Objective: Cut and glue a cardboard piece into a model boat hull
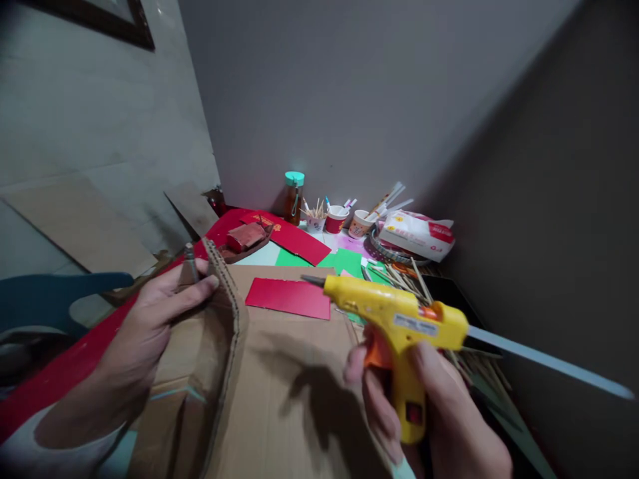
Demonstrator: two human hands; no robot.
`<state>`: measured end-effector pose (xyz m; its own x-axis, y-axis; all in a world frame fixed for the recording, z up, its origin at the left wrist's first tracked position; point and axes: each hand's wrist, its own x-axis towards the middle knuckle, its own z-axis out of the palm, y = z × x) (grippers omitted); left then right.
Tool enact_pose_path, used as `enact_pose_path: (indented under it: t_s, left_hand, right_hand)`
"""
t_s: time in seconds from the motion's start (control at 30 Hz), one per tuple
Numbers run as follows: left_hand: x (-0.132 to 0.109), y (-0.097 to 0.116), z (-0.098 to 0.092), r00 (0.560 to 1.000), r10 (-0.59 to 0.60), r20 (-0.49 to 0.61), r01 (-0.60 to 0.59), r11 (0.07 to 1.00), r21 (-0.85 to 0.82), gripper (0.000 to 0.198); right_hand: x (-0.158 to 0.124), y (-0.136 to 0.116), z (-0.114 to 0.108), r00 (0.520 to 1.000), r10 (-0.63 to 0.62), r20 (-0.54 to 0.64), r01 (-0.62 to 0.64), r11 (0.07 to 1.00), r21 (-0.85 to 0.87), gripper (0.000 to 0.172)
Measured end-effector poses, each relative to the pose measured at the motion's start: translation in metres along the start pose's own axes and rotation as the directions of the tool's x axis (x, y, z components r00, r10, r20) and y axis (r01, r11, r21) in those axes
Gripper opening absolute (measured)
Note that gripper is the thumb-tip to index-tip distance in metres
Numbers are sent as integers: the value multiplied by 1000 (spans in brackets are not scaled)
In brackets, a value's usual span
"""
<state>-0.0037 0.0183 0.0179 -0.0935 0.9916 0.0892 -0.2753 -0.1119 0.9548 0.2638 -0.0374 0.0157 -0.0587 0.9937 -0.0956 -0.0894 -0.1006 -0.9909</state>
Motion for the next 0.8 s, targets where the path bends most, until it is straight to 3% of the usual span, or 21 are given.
enact_pose_path:
  t_s: [0.03, 0.1, 0.27, 0.37, 0.47, 0.57, 0.7, 0.77, 0.8]
  left_hand:
    - [1, -1, 1, 1000, -19, 8, 19, 1000, -11, 13]
    - [1, -2, 2, 997, -54, 50, 56, 998, -34, 18]
    - [-4, -4, 4, 986, -121, 117, 131, 989, -76, 43]
    - [-7, -3, 5, 987, -112, 116, 120, 991, -63, 39]
    - [-11, -1, 7, 983, -127, 133, 137, 988, -67, 35]
    - [-13, -1, 9, 983, -113, 142, 120, 992, -39, 33]
    - [-15, -6, 11, 985, -103, 137, 102, 995, 15, 35]
    - [-17, -9, 13, 986, -115, 124, 112, 993, 26, 40]
    - [-18, -10, 15, 986, -118, 120, 115, 993, 33, 42]
  right_hand:
    - [8, 6, -1, 1000, 10, -29, -6, 990, 139, 50]
    - [23, 19, -6, 994, 84, -71, -68, 978, 200, 41]
    - [40, 46, -13, 956, 271, 113, -256, 958, -129, 67]
    - [37, 49, -8, 923, 346, 169, -282, 906, -316, 75]
    - [34, 45, -6, 979, 198, 40, -129, 764, -632, 72]
    - [33, 39, -10, 996, -23, -83, -65, 430, -901, 67]
    - [27, 28, -13, 987, -97, -128, -124, 41, -991, 61]
    - [20, 20, -8, 982, -177, -70, -60, 63, -996, 60]
    - [16, 15, -3, 975, -220, -7, 25, 140, -990, 59]
